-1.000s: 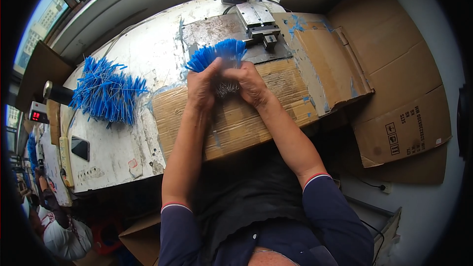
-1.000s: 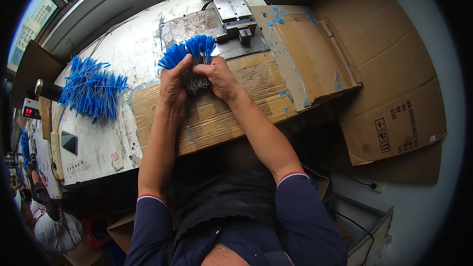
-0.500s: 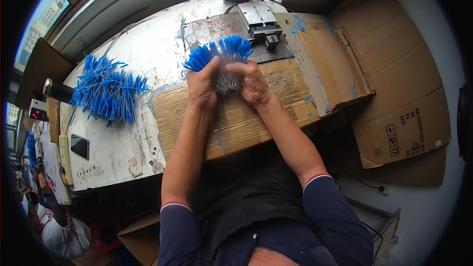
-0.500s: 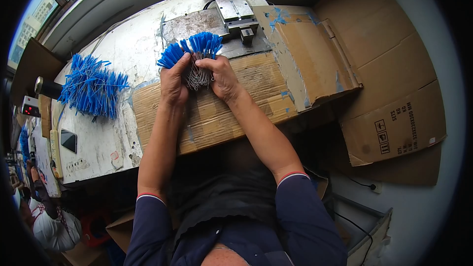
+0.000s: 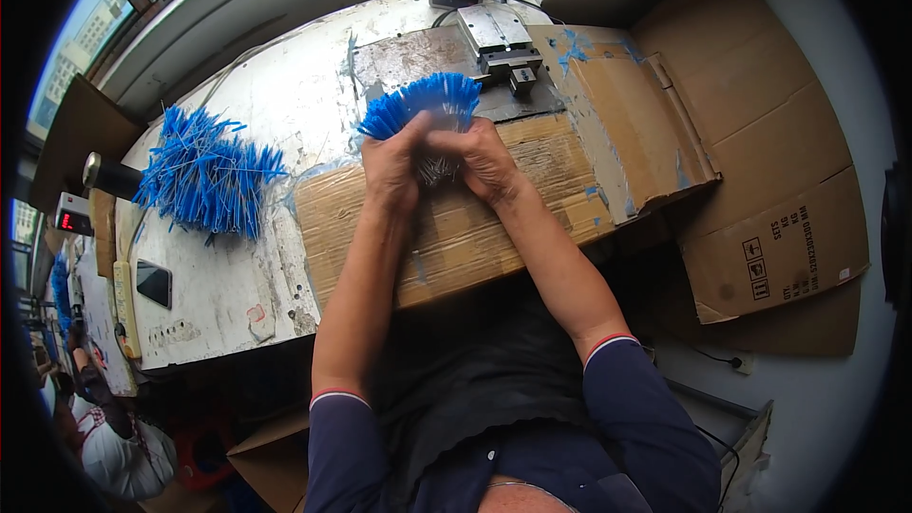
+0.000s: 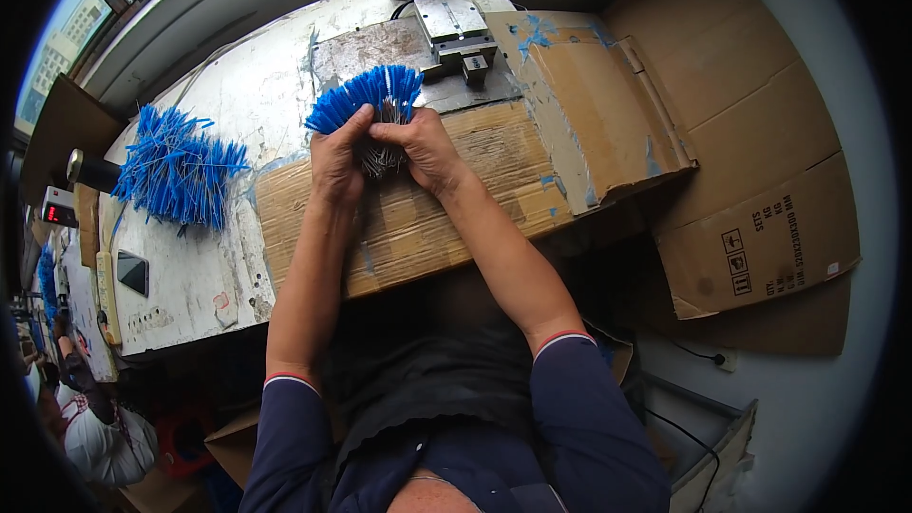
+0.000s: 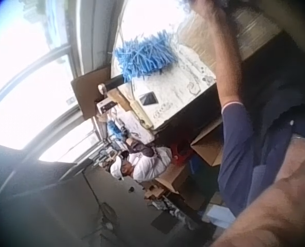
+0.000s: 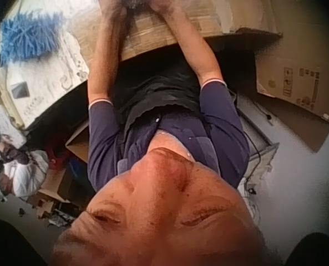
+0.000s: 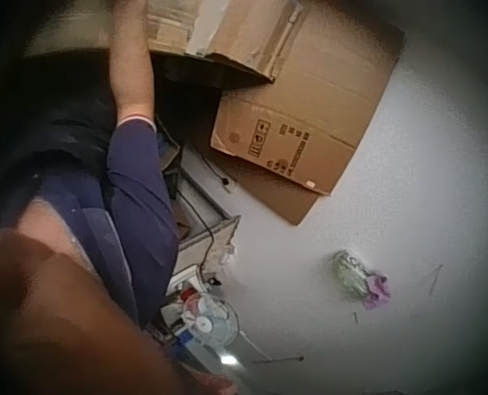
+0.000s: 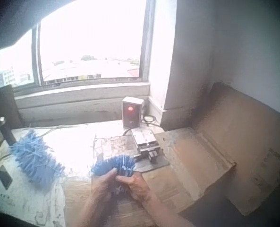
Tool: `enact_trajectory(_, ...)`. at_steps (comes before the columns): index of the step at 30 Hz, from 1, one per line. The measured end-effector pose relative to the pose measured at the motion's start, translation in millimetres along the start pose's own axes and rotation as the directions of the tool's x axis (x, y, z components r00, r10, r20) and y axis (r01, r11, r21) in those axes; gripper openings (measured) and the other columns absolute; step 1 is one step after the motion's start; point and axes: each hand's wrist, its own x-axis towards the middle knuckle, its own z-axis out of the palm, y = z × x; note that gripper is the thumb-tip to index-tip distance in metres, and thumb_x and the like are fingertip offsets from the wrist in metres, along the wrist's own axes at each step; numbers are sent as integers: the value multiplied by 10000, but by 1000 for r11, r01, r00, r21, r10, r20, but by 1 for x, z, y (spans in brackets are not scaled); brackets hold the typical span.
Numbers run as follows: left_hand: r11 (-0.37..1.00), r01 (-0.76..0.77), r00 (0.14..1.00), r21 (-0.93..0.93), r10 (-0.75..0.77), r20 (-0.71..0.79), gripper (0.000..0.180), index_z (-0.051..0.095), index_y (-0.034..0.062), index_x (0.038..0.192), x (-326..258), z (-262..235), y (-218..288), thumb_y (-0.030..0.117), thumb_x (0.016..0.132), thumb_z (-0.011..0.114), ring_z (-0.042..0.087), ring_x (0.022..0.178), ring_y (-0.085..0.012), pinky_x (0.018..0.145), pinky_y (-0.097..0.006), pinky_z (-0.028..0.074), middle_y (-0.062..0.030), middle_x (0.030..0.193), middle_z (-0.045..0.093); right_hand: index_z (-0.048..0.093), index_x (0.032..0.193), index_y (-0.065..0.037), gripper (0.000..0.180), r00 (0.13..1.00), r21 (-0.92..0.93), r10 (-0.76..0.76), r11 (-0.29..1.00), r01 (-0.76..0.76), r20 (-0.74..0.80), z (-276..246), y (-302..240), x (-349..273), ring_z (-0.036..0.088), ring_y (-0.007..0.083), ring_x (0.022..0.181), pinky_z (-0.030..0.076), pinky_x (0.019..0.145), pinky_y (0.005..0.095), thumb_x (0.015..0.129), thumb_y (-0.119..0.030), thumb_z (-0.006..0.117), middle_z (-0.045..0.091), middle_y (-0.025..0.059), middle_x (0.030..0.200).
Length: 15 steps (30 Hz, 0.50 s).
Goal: Assembling blue wire brushes and securing components using a specialized workstation machine.
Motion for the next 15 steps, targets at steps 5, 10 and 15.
enact_trajectory(5, 999, 10, 1000, -37, -10, 6, 234, 712, 9, 1071, 6, -6, -4, -33, 847, 763, 723, 868, -207, 810, -330, 595, -99, 1007, 744, 717, 1074, -17, 206, 999, 89, 43, 995, -40, -27, 3, -5, -1, 693, 152, 925, 547, 872, 299, 872, -10, 674, 730, 58, 1023)
enact_trajectory(10, 999, 22, 999, -36, -21, 30, 236, 704, -2, 1073, 3, -3, -1, -36, 847, 765, 723, 866, -210, 809, -339, 599, -101, 999, 741, 724, 1056, -16, 194, 999, 150, 48, 988, -45, -16, -2, -1, 1, 690, 149, 912, 544, 860, 289, 868, -24, 673, 731, 54, 1016)
enact_trajectory(15, 998, 26, 999, -62, -24, 26, 225, 703, -10, 1058, 5, -8, -2, -24, 845, 773, 724, 860, -211, 804, -337, 602, -104, 999, 740, 725, 1046, -15, 144, 999, 66, 20, 998, -16, -50, 4, 0, 0, 695, 135, 894, 555, 836, 284, 910, -14, 679, 732, 49, 1007)
